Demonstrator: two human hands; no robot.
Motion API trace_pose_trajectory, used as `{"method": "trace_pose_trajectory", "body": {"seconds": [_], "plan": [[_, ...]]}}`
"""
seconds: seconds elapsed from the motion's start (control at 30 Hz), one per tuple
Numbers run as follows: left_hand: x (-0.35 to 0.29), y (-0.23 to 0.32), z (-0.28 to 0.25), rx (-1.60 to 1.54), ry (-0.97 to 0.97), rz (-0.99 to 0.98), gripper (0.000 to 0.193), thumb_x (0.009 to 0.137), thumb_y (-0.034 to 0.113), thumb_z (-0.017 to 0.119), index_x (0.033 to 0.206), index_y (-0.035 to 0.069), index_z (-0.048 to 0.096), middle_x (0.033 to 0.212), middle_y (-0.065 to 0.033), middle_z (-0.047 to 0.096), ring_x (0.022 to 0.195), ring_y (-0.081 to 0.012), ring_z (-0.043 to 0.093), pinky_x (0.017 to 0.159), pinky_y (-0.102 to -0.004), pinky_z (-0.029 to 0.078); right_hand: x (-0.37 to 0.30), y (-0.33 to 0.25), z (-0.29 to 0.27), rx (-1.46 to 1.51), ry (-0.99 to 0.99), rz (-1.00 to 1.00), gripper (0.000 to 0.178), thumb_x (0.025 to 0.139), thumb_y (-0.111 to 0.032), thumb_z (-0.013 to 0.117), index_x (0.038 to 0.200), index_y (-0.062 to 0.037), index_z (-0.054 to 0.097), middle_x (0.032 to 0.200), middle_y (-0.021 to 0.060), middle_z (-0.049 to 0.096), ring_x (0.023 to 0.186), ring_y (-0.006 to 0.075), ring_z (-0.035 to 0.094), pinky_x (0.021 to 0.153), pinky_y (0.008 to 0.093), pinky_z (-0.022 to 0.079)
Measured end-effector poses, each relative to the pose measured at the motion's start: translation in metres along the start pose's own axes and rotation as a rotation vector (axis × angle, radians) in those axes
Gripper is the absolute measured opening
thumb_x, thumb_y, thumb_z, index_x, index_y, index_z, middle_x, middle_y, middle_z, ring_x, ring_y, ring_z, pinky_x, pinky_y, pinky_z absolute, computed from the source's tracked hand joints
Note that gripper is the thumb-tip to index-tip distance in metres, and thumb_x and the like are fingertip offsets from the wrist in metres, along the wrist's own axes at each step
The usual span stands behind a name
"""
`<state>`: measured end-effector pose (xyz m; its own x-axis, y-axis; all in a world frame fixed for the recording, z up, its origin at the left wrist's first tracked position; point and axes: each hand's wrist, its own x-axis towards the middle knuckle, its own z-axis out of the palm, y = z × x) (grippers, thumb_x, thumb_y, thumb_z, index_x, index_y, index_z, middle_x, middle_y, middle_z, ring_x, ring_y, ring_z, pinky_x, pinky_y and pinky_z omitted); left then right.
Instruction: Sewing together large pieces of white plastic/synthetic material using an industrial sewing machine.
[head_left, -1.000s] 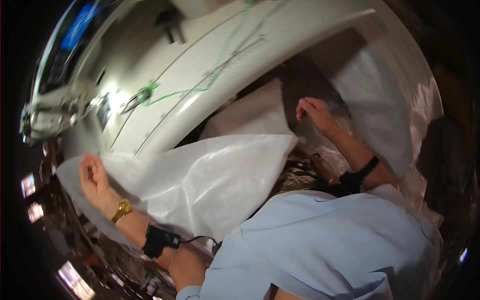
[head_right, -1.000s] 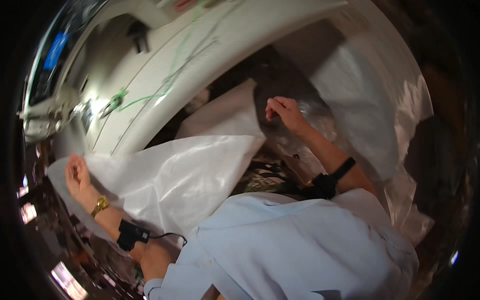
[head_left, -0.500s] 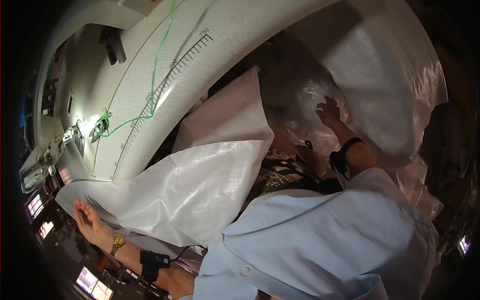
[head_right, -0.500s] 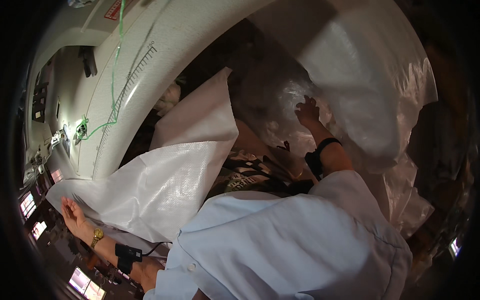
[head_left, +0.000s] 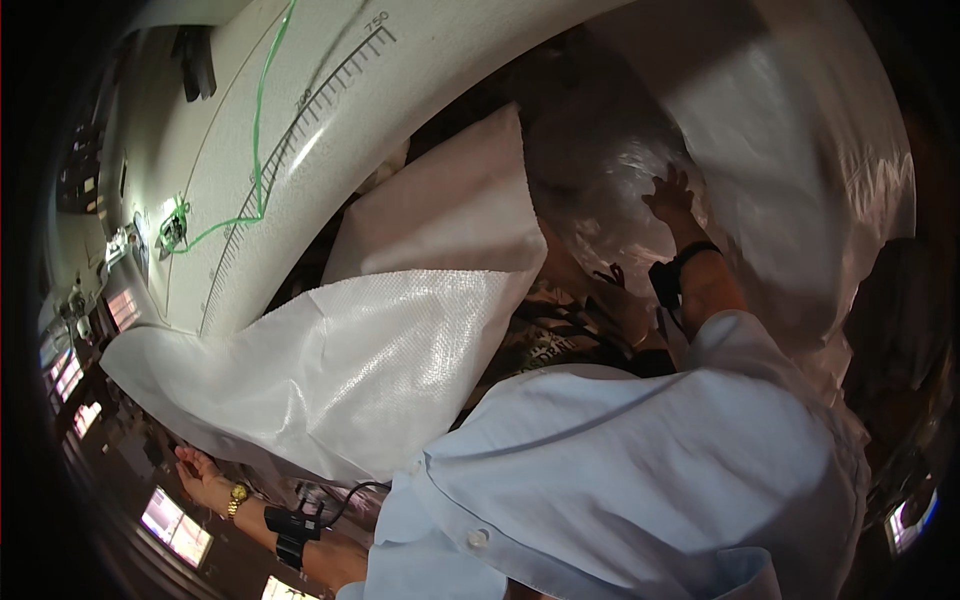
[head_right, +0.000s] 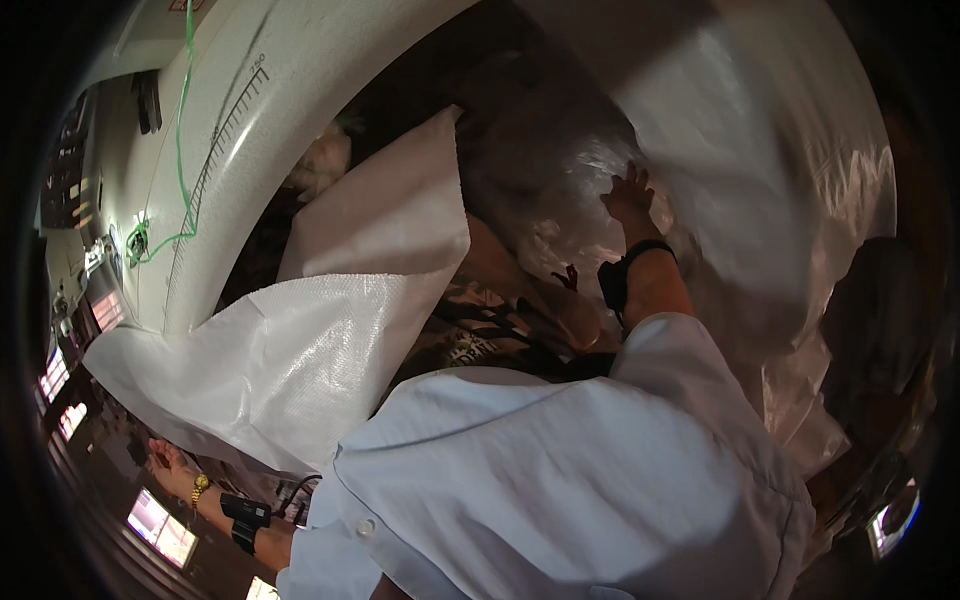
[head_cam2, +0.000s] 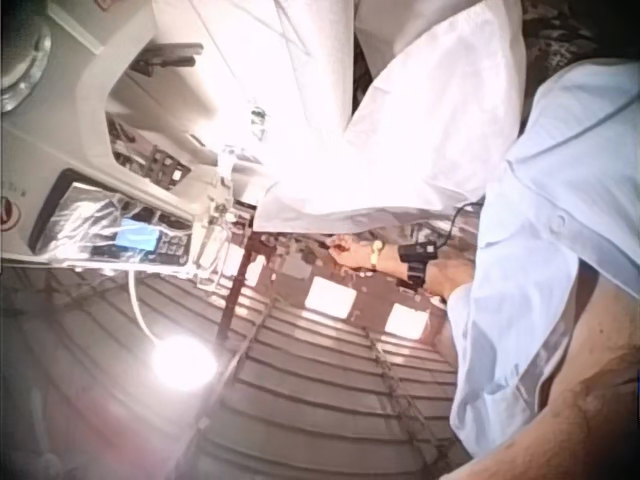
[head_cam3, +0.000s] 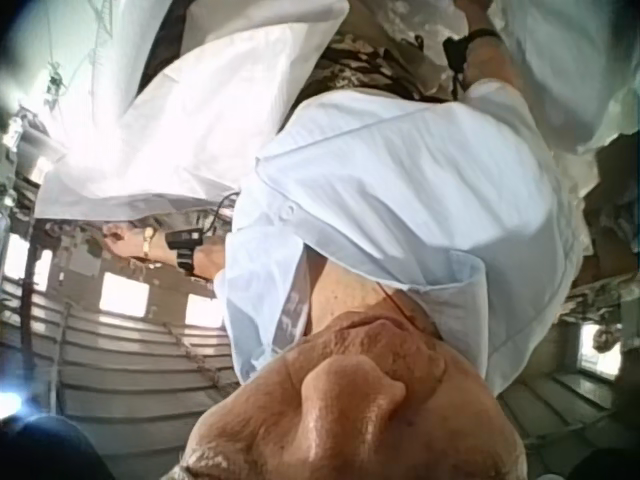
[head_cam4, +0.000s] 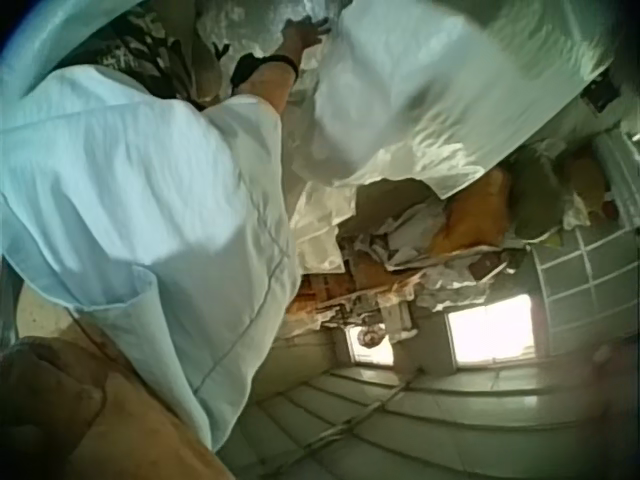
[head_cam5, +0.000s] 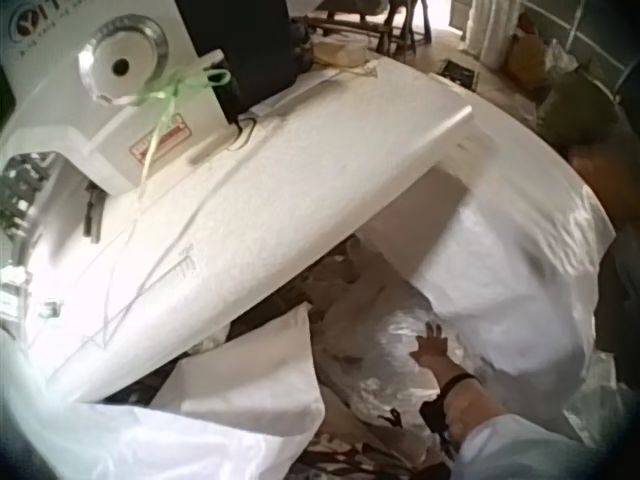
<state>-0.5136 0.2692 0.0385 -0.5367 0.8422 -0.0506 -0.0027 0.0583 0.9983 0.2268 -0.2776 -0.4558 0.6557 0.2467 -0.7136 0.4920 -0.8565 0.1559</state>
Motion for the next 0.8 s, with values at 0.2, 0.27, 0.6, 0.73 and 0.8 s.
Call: {"method": "trace_pose_trajectory", "body": {"seconds": [0.2, 0.27, 0.6, 0.73, 0.8], "plan": [[0.016, -0.002, -0.054, 0.286, -0.152, 0.278, 0.025, 0.098, 0.005, 0.050, 0.117, -0.009, 0.058, 0.111, -0.0202, 0.068, 0.092, -0.0270, 0.069, 0.080, -0.0351, 0.058, 0.018, 0.017, 0.004, 0.135, -0.048, 0.079, 0.054, 0.089, -0.047, 0.064, 0.134, -0.0182, 0.056, 0.153, 0.0091, 0.037, 0.141, 0.0325, 0.032, 0.106, 0.0547, 0.039], [0.015, 0.006, -0.063, 0.132, -0.097, 0.161, 0.024, 0.097, 0.005, 0.052, 0.114, -0.008, 0.060, 0.106, -0.0189, 0.070, 0.089, -0.0265, 0.070, 0.080, -0.0345, 0.058, 0.005, 0.008, 0.003, 0.293, 0.361, -0.072, 0.043, 0.090, -0.042, 0.064, 0.118, -0.0089, 0.066, 0.126, 0.0143, 0.063, 0.119, 0.0316, 0.057, 0.097, 0.0437, 0.047], [0.006, 0.006, -0.014, -0.208, -0.429, 0.090, 0.026, 0.098, 0.008, 0.055, 0.113, -0.012, 0.061, 0.103, -0.0163, 0.070, 0.089, -0.0224, 0.067, 0.083, -0.0318, 0.054, -0.144, -0.012, -0.184, 1.108, 0.545, -0.284, 0.043, 0.097, -0.030, 0.062, 0.066, 0.0001, 0.055, 0.057, 0.0039, 0.052, 0.057, 0.0122, 0.046, 0.056, 0.0288, 0.040], [-0.039, 0.002, 0.057, -0.226, -0.638, 0.164, 0.029, 0.099, 0.011, 0.055, 0.118, -0.010, 0.059, 0.115, -0.0154, 0.067, 0.103, -0.0215, 0.063, 0.094, -0.0321, 0.050, -0.179, 0.006, -0.259, 1.572, 0.628, -0.403, 0.037, 0.097, -0.026, 0.063, 0.069, -0.0034, 0.058, 0.066, 0.0023, 0.057, 0.059, 0.0088, 0.049, 0.055, 0.0267, 0.040], [-0.073, 0.007, 0.096, -0.208, -0.461, 0.222, 0.028, 0.099, 0.011, 0.056, 0.120, -0.008, 0.060, 0.117, -0.0144, 0.066, 0.104, -0.0198, 0.062, 0.093, -0.0309, 0.050, -0.188, 0.025, -0.290, 1.851, 0.659, -0.597, 0.031, 0.098, -0.026, 0.062, 0.077, -0.0040, 0.061, 0.076, 0.0036, 0.061, 0.065, 0.0095, 0.053, 0.060, 0.0266, 0.043]]}}
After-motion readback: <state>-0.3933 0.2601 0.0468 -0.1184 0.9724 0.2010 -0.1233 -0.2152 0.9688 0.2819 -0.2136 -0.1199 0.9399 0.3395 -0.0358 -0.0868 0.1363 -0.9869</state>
